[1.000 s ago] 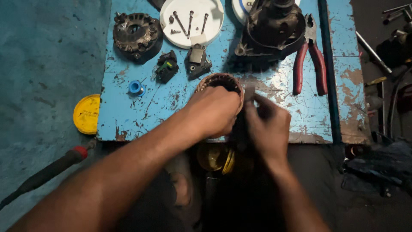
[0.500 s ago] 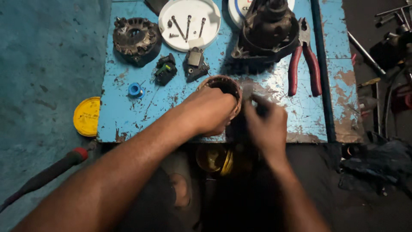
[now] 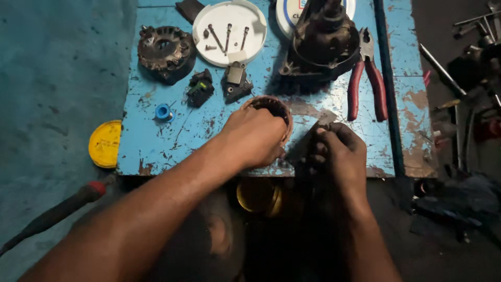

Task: The person uses a flat metal tool to scrape and clean the inner surface of a cylindrical motor component. They repeatedly rotate the part and scrape along the interior, occasionally pausing to inspect the surface. Other motor parts and tools are visible on the workbench.

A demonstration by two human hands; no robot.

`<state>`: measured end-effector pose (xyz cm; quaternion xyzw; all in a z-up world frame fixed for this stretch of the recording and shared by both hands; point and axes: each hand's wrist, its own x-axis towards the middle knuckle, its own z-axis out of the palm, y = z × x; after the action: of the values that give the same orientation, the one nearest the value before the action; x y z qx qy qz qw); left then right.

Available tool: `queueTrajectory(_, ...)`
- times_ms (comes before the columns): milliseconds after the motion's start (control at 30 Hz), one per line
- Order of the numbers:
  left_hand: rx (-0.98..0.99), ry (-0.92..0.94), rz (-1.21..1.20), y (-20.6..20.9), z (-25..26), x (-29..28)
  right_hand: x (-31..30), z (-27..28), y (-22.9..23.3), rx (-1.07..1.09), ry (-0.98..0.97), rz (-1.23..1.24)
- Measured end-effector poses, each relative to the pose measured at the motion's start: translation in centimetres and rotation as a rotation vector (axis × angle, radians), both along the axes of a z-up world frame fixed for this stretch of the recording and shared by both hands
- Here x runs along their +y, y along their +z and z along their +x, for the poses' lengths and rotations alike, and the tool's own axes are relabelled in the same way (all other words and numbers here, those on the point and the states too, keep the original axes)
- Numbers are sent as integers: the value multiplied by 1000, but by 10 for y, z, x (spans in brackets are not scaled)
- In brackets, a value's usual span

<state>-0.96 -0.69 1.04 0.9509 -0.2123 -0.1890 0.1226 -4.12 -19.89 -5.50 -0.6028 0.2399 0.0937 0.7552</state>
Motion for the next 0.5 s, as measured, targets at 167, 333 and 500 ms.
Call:
queueTrajectory(167,24,-128,100,-3,8,3,3,1,6,-114,60,-182)
queueTrajectory(333,-71,-164,72,4,6,9,-1,0,-4,-19,41,-105)
queueTrajectory(500,-48,-37,52,15,-1,4,0,3,-19,-198,173,-230)
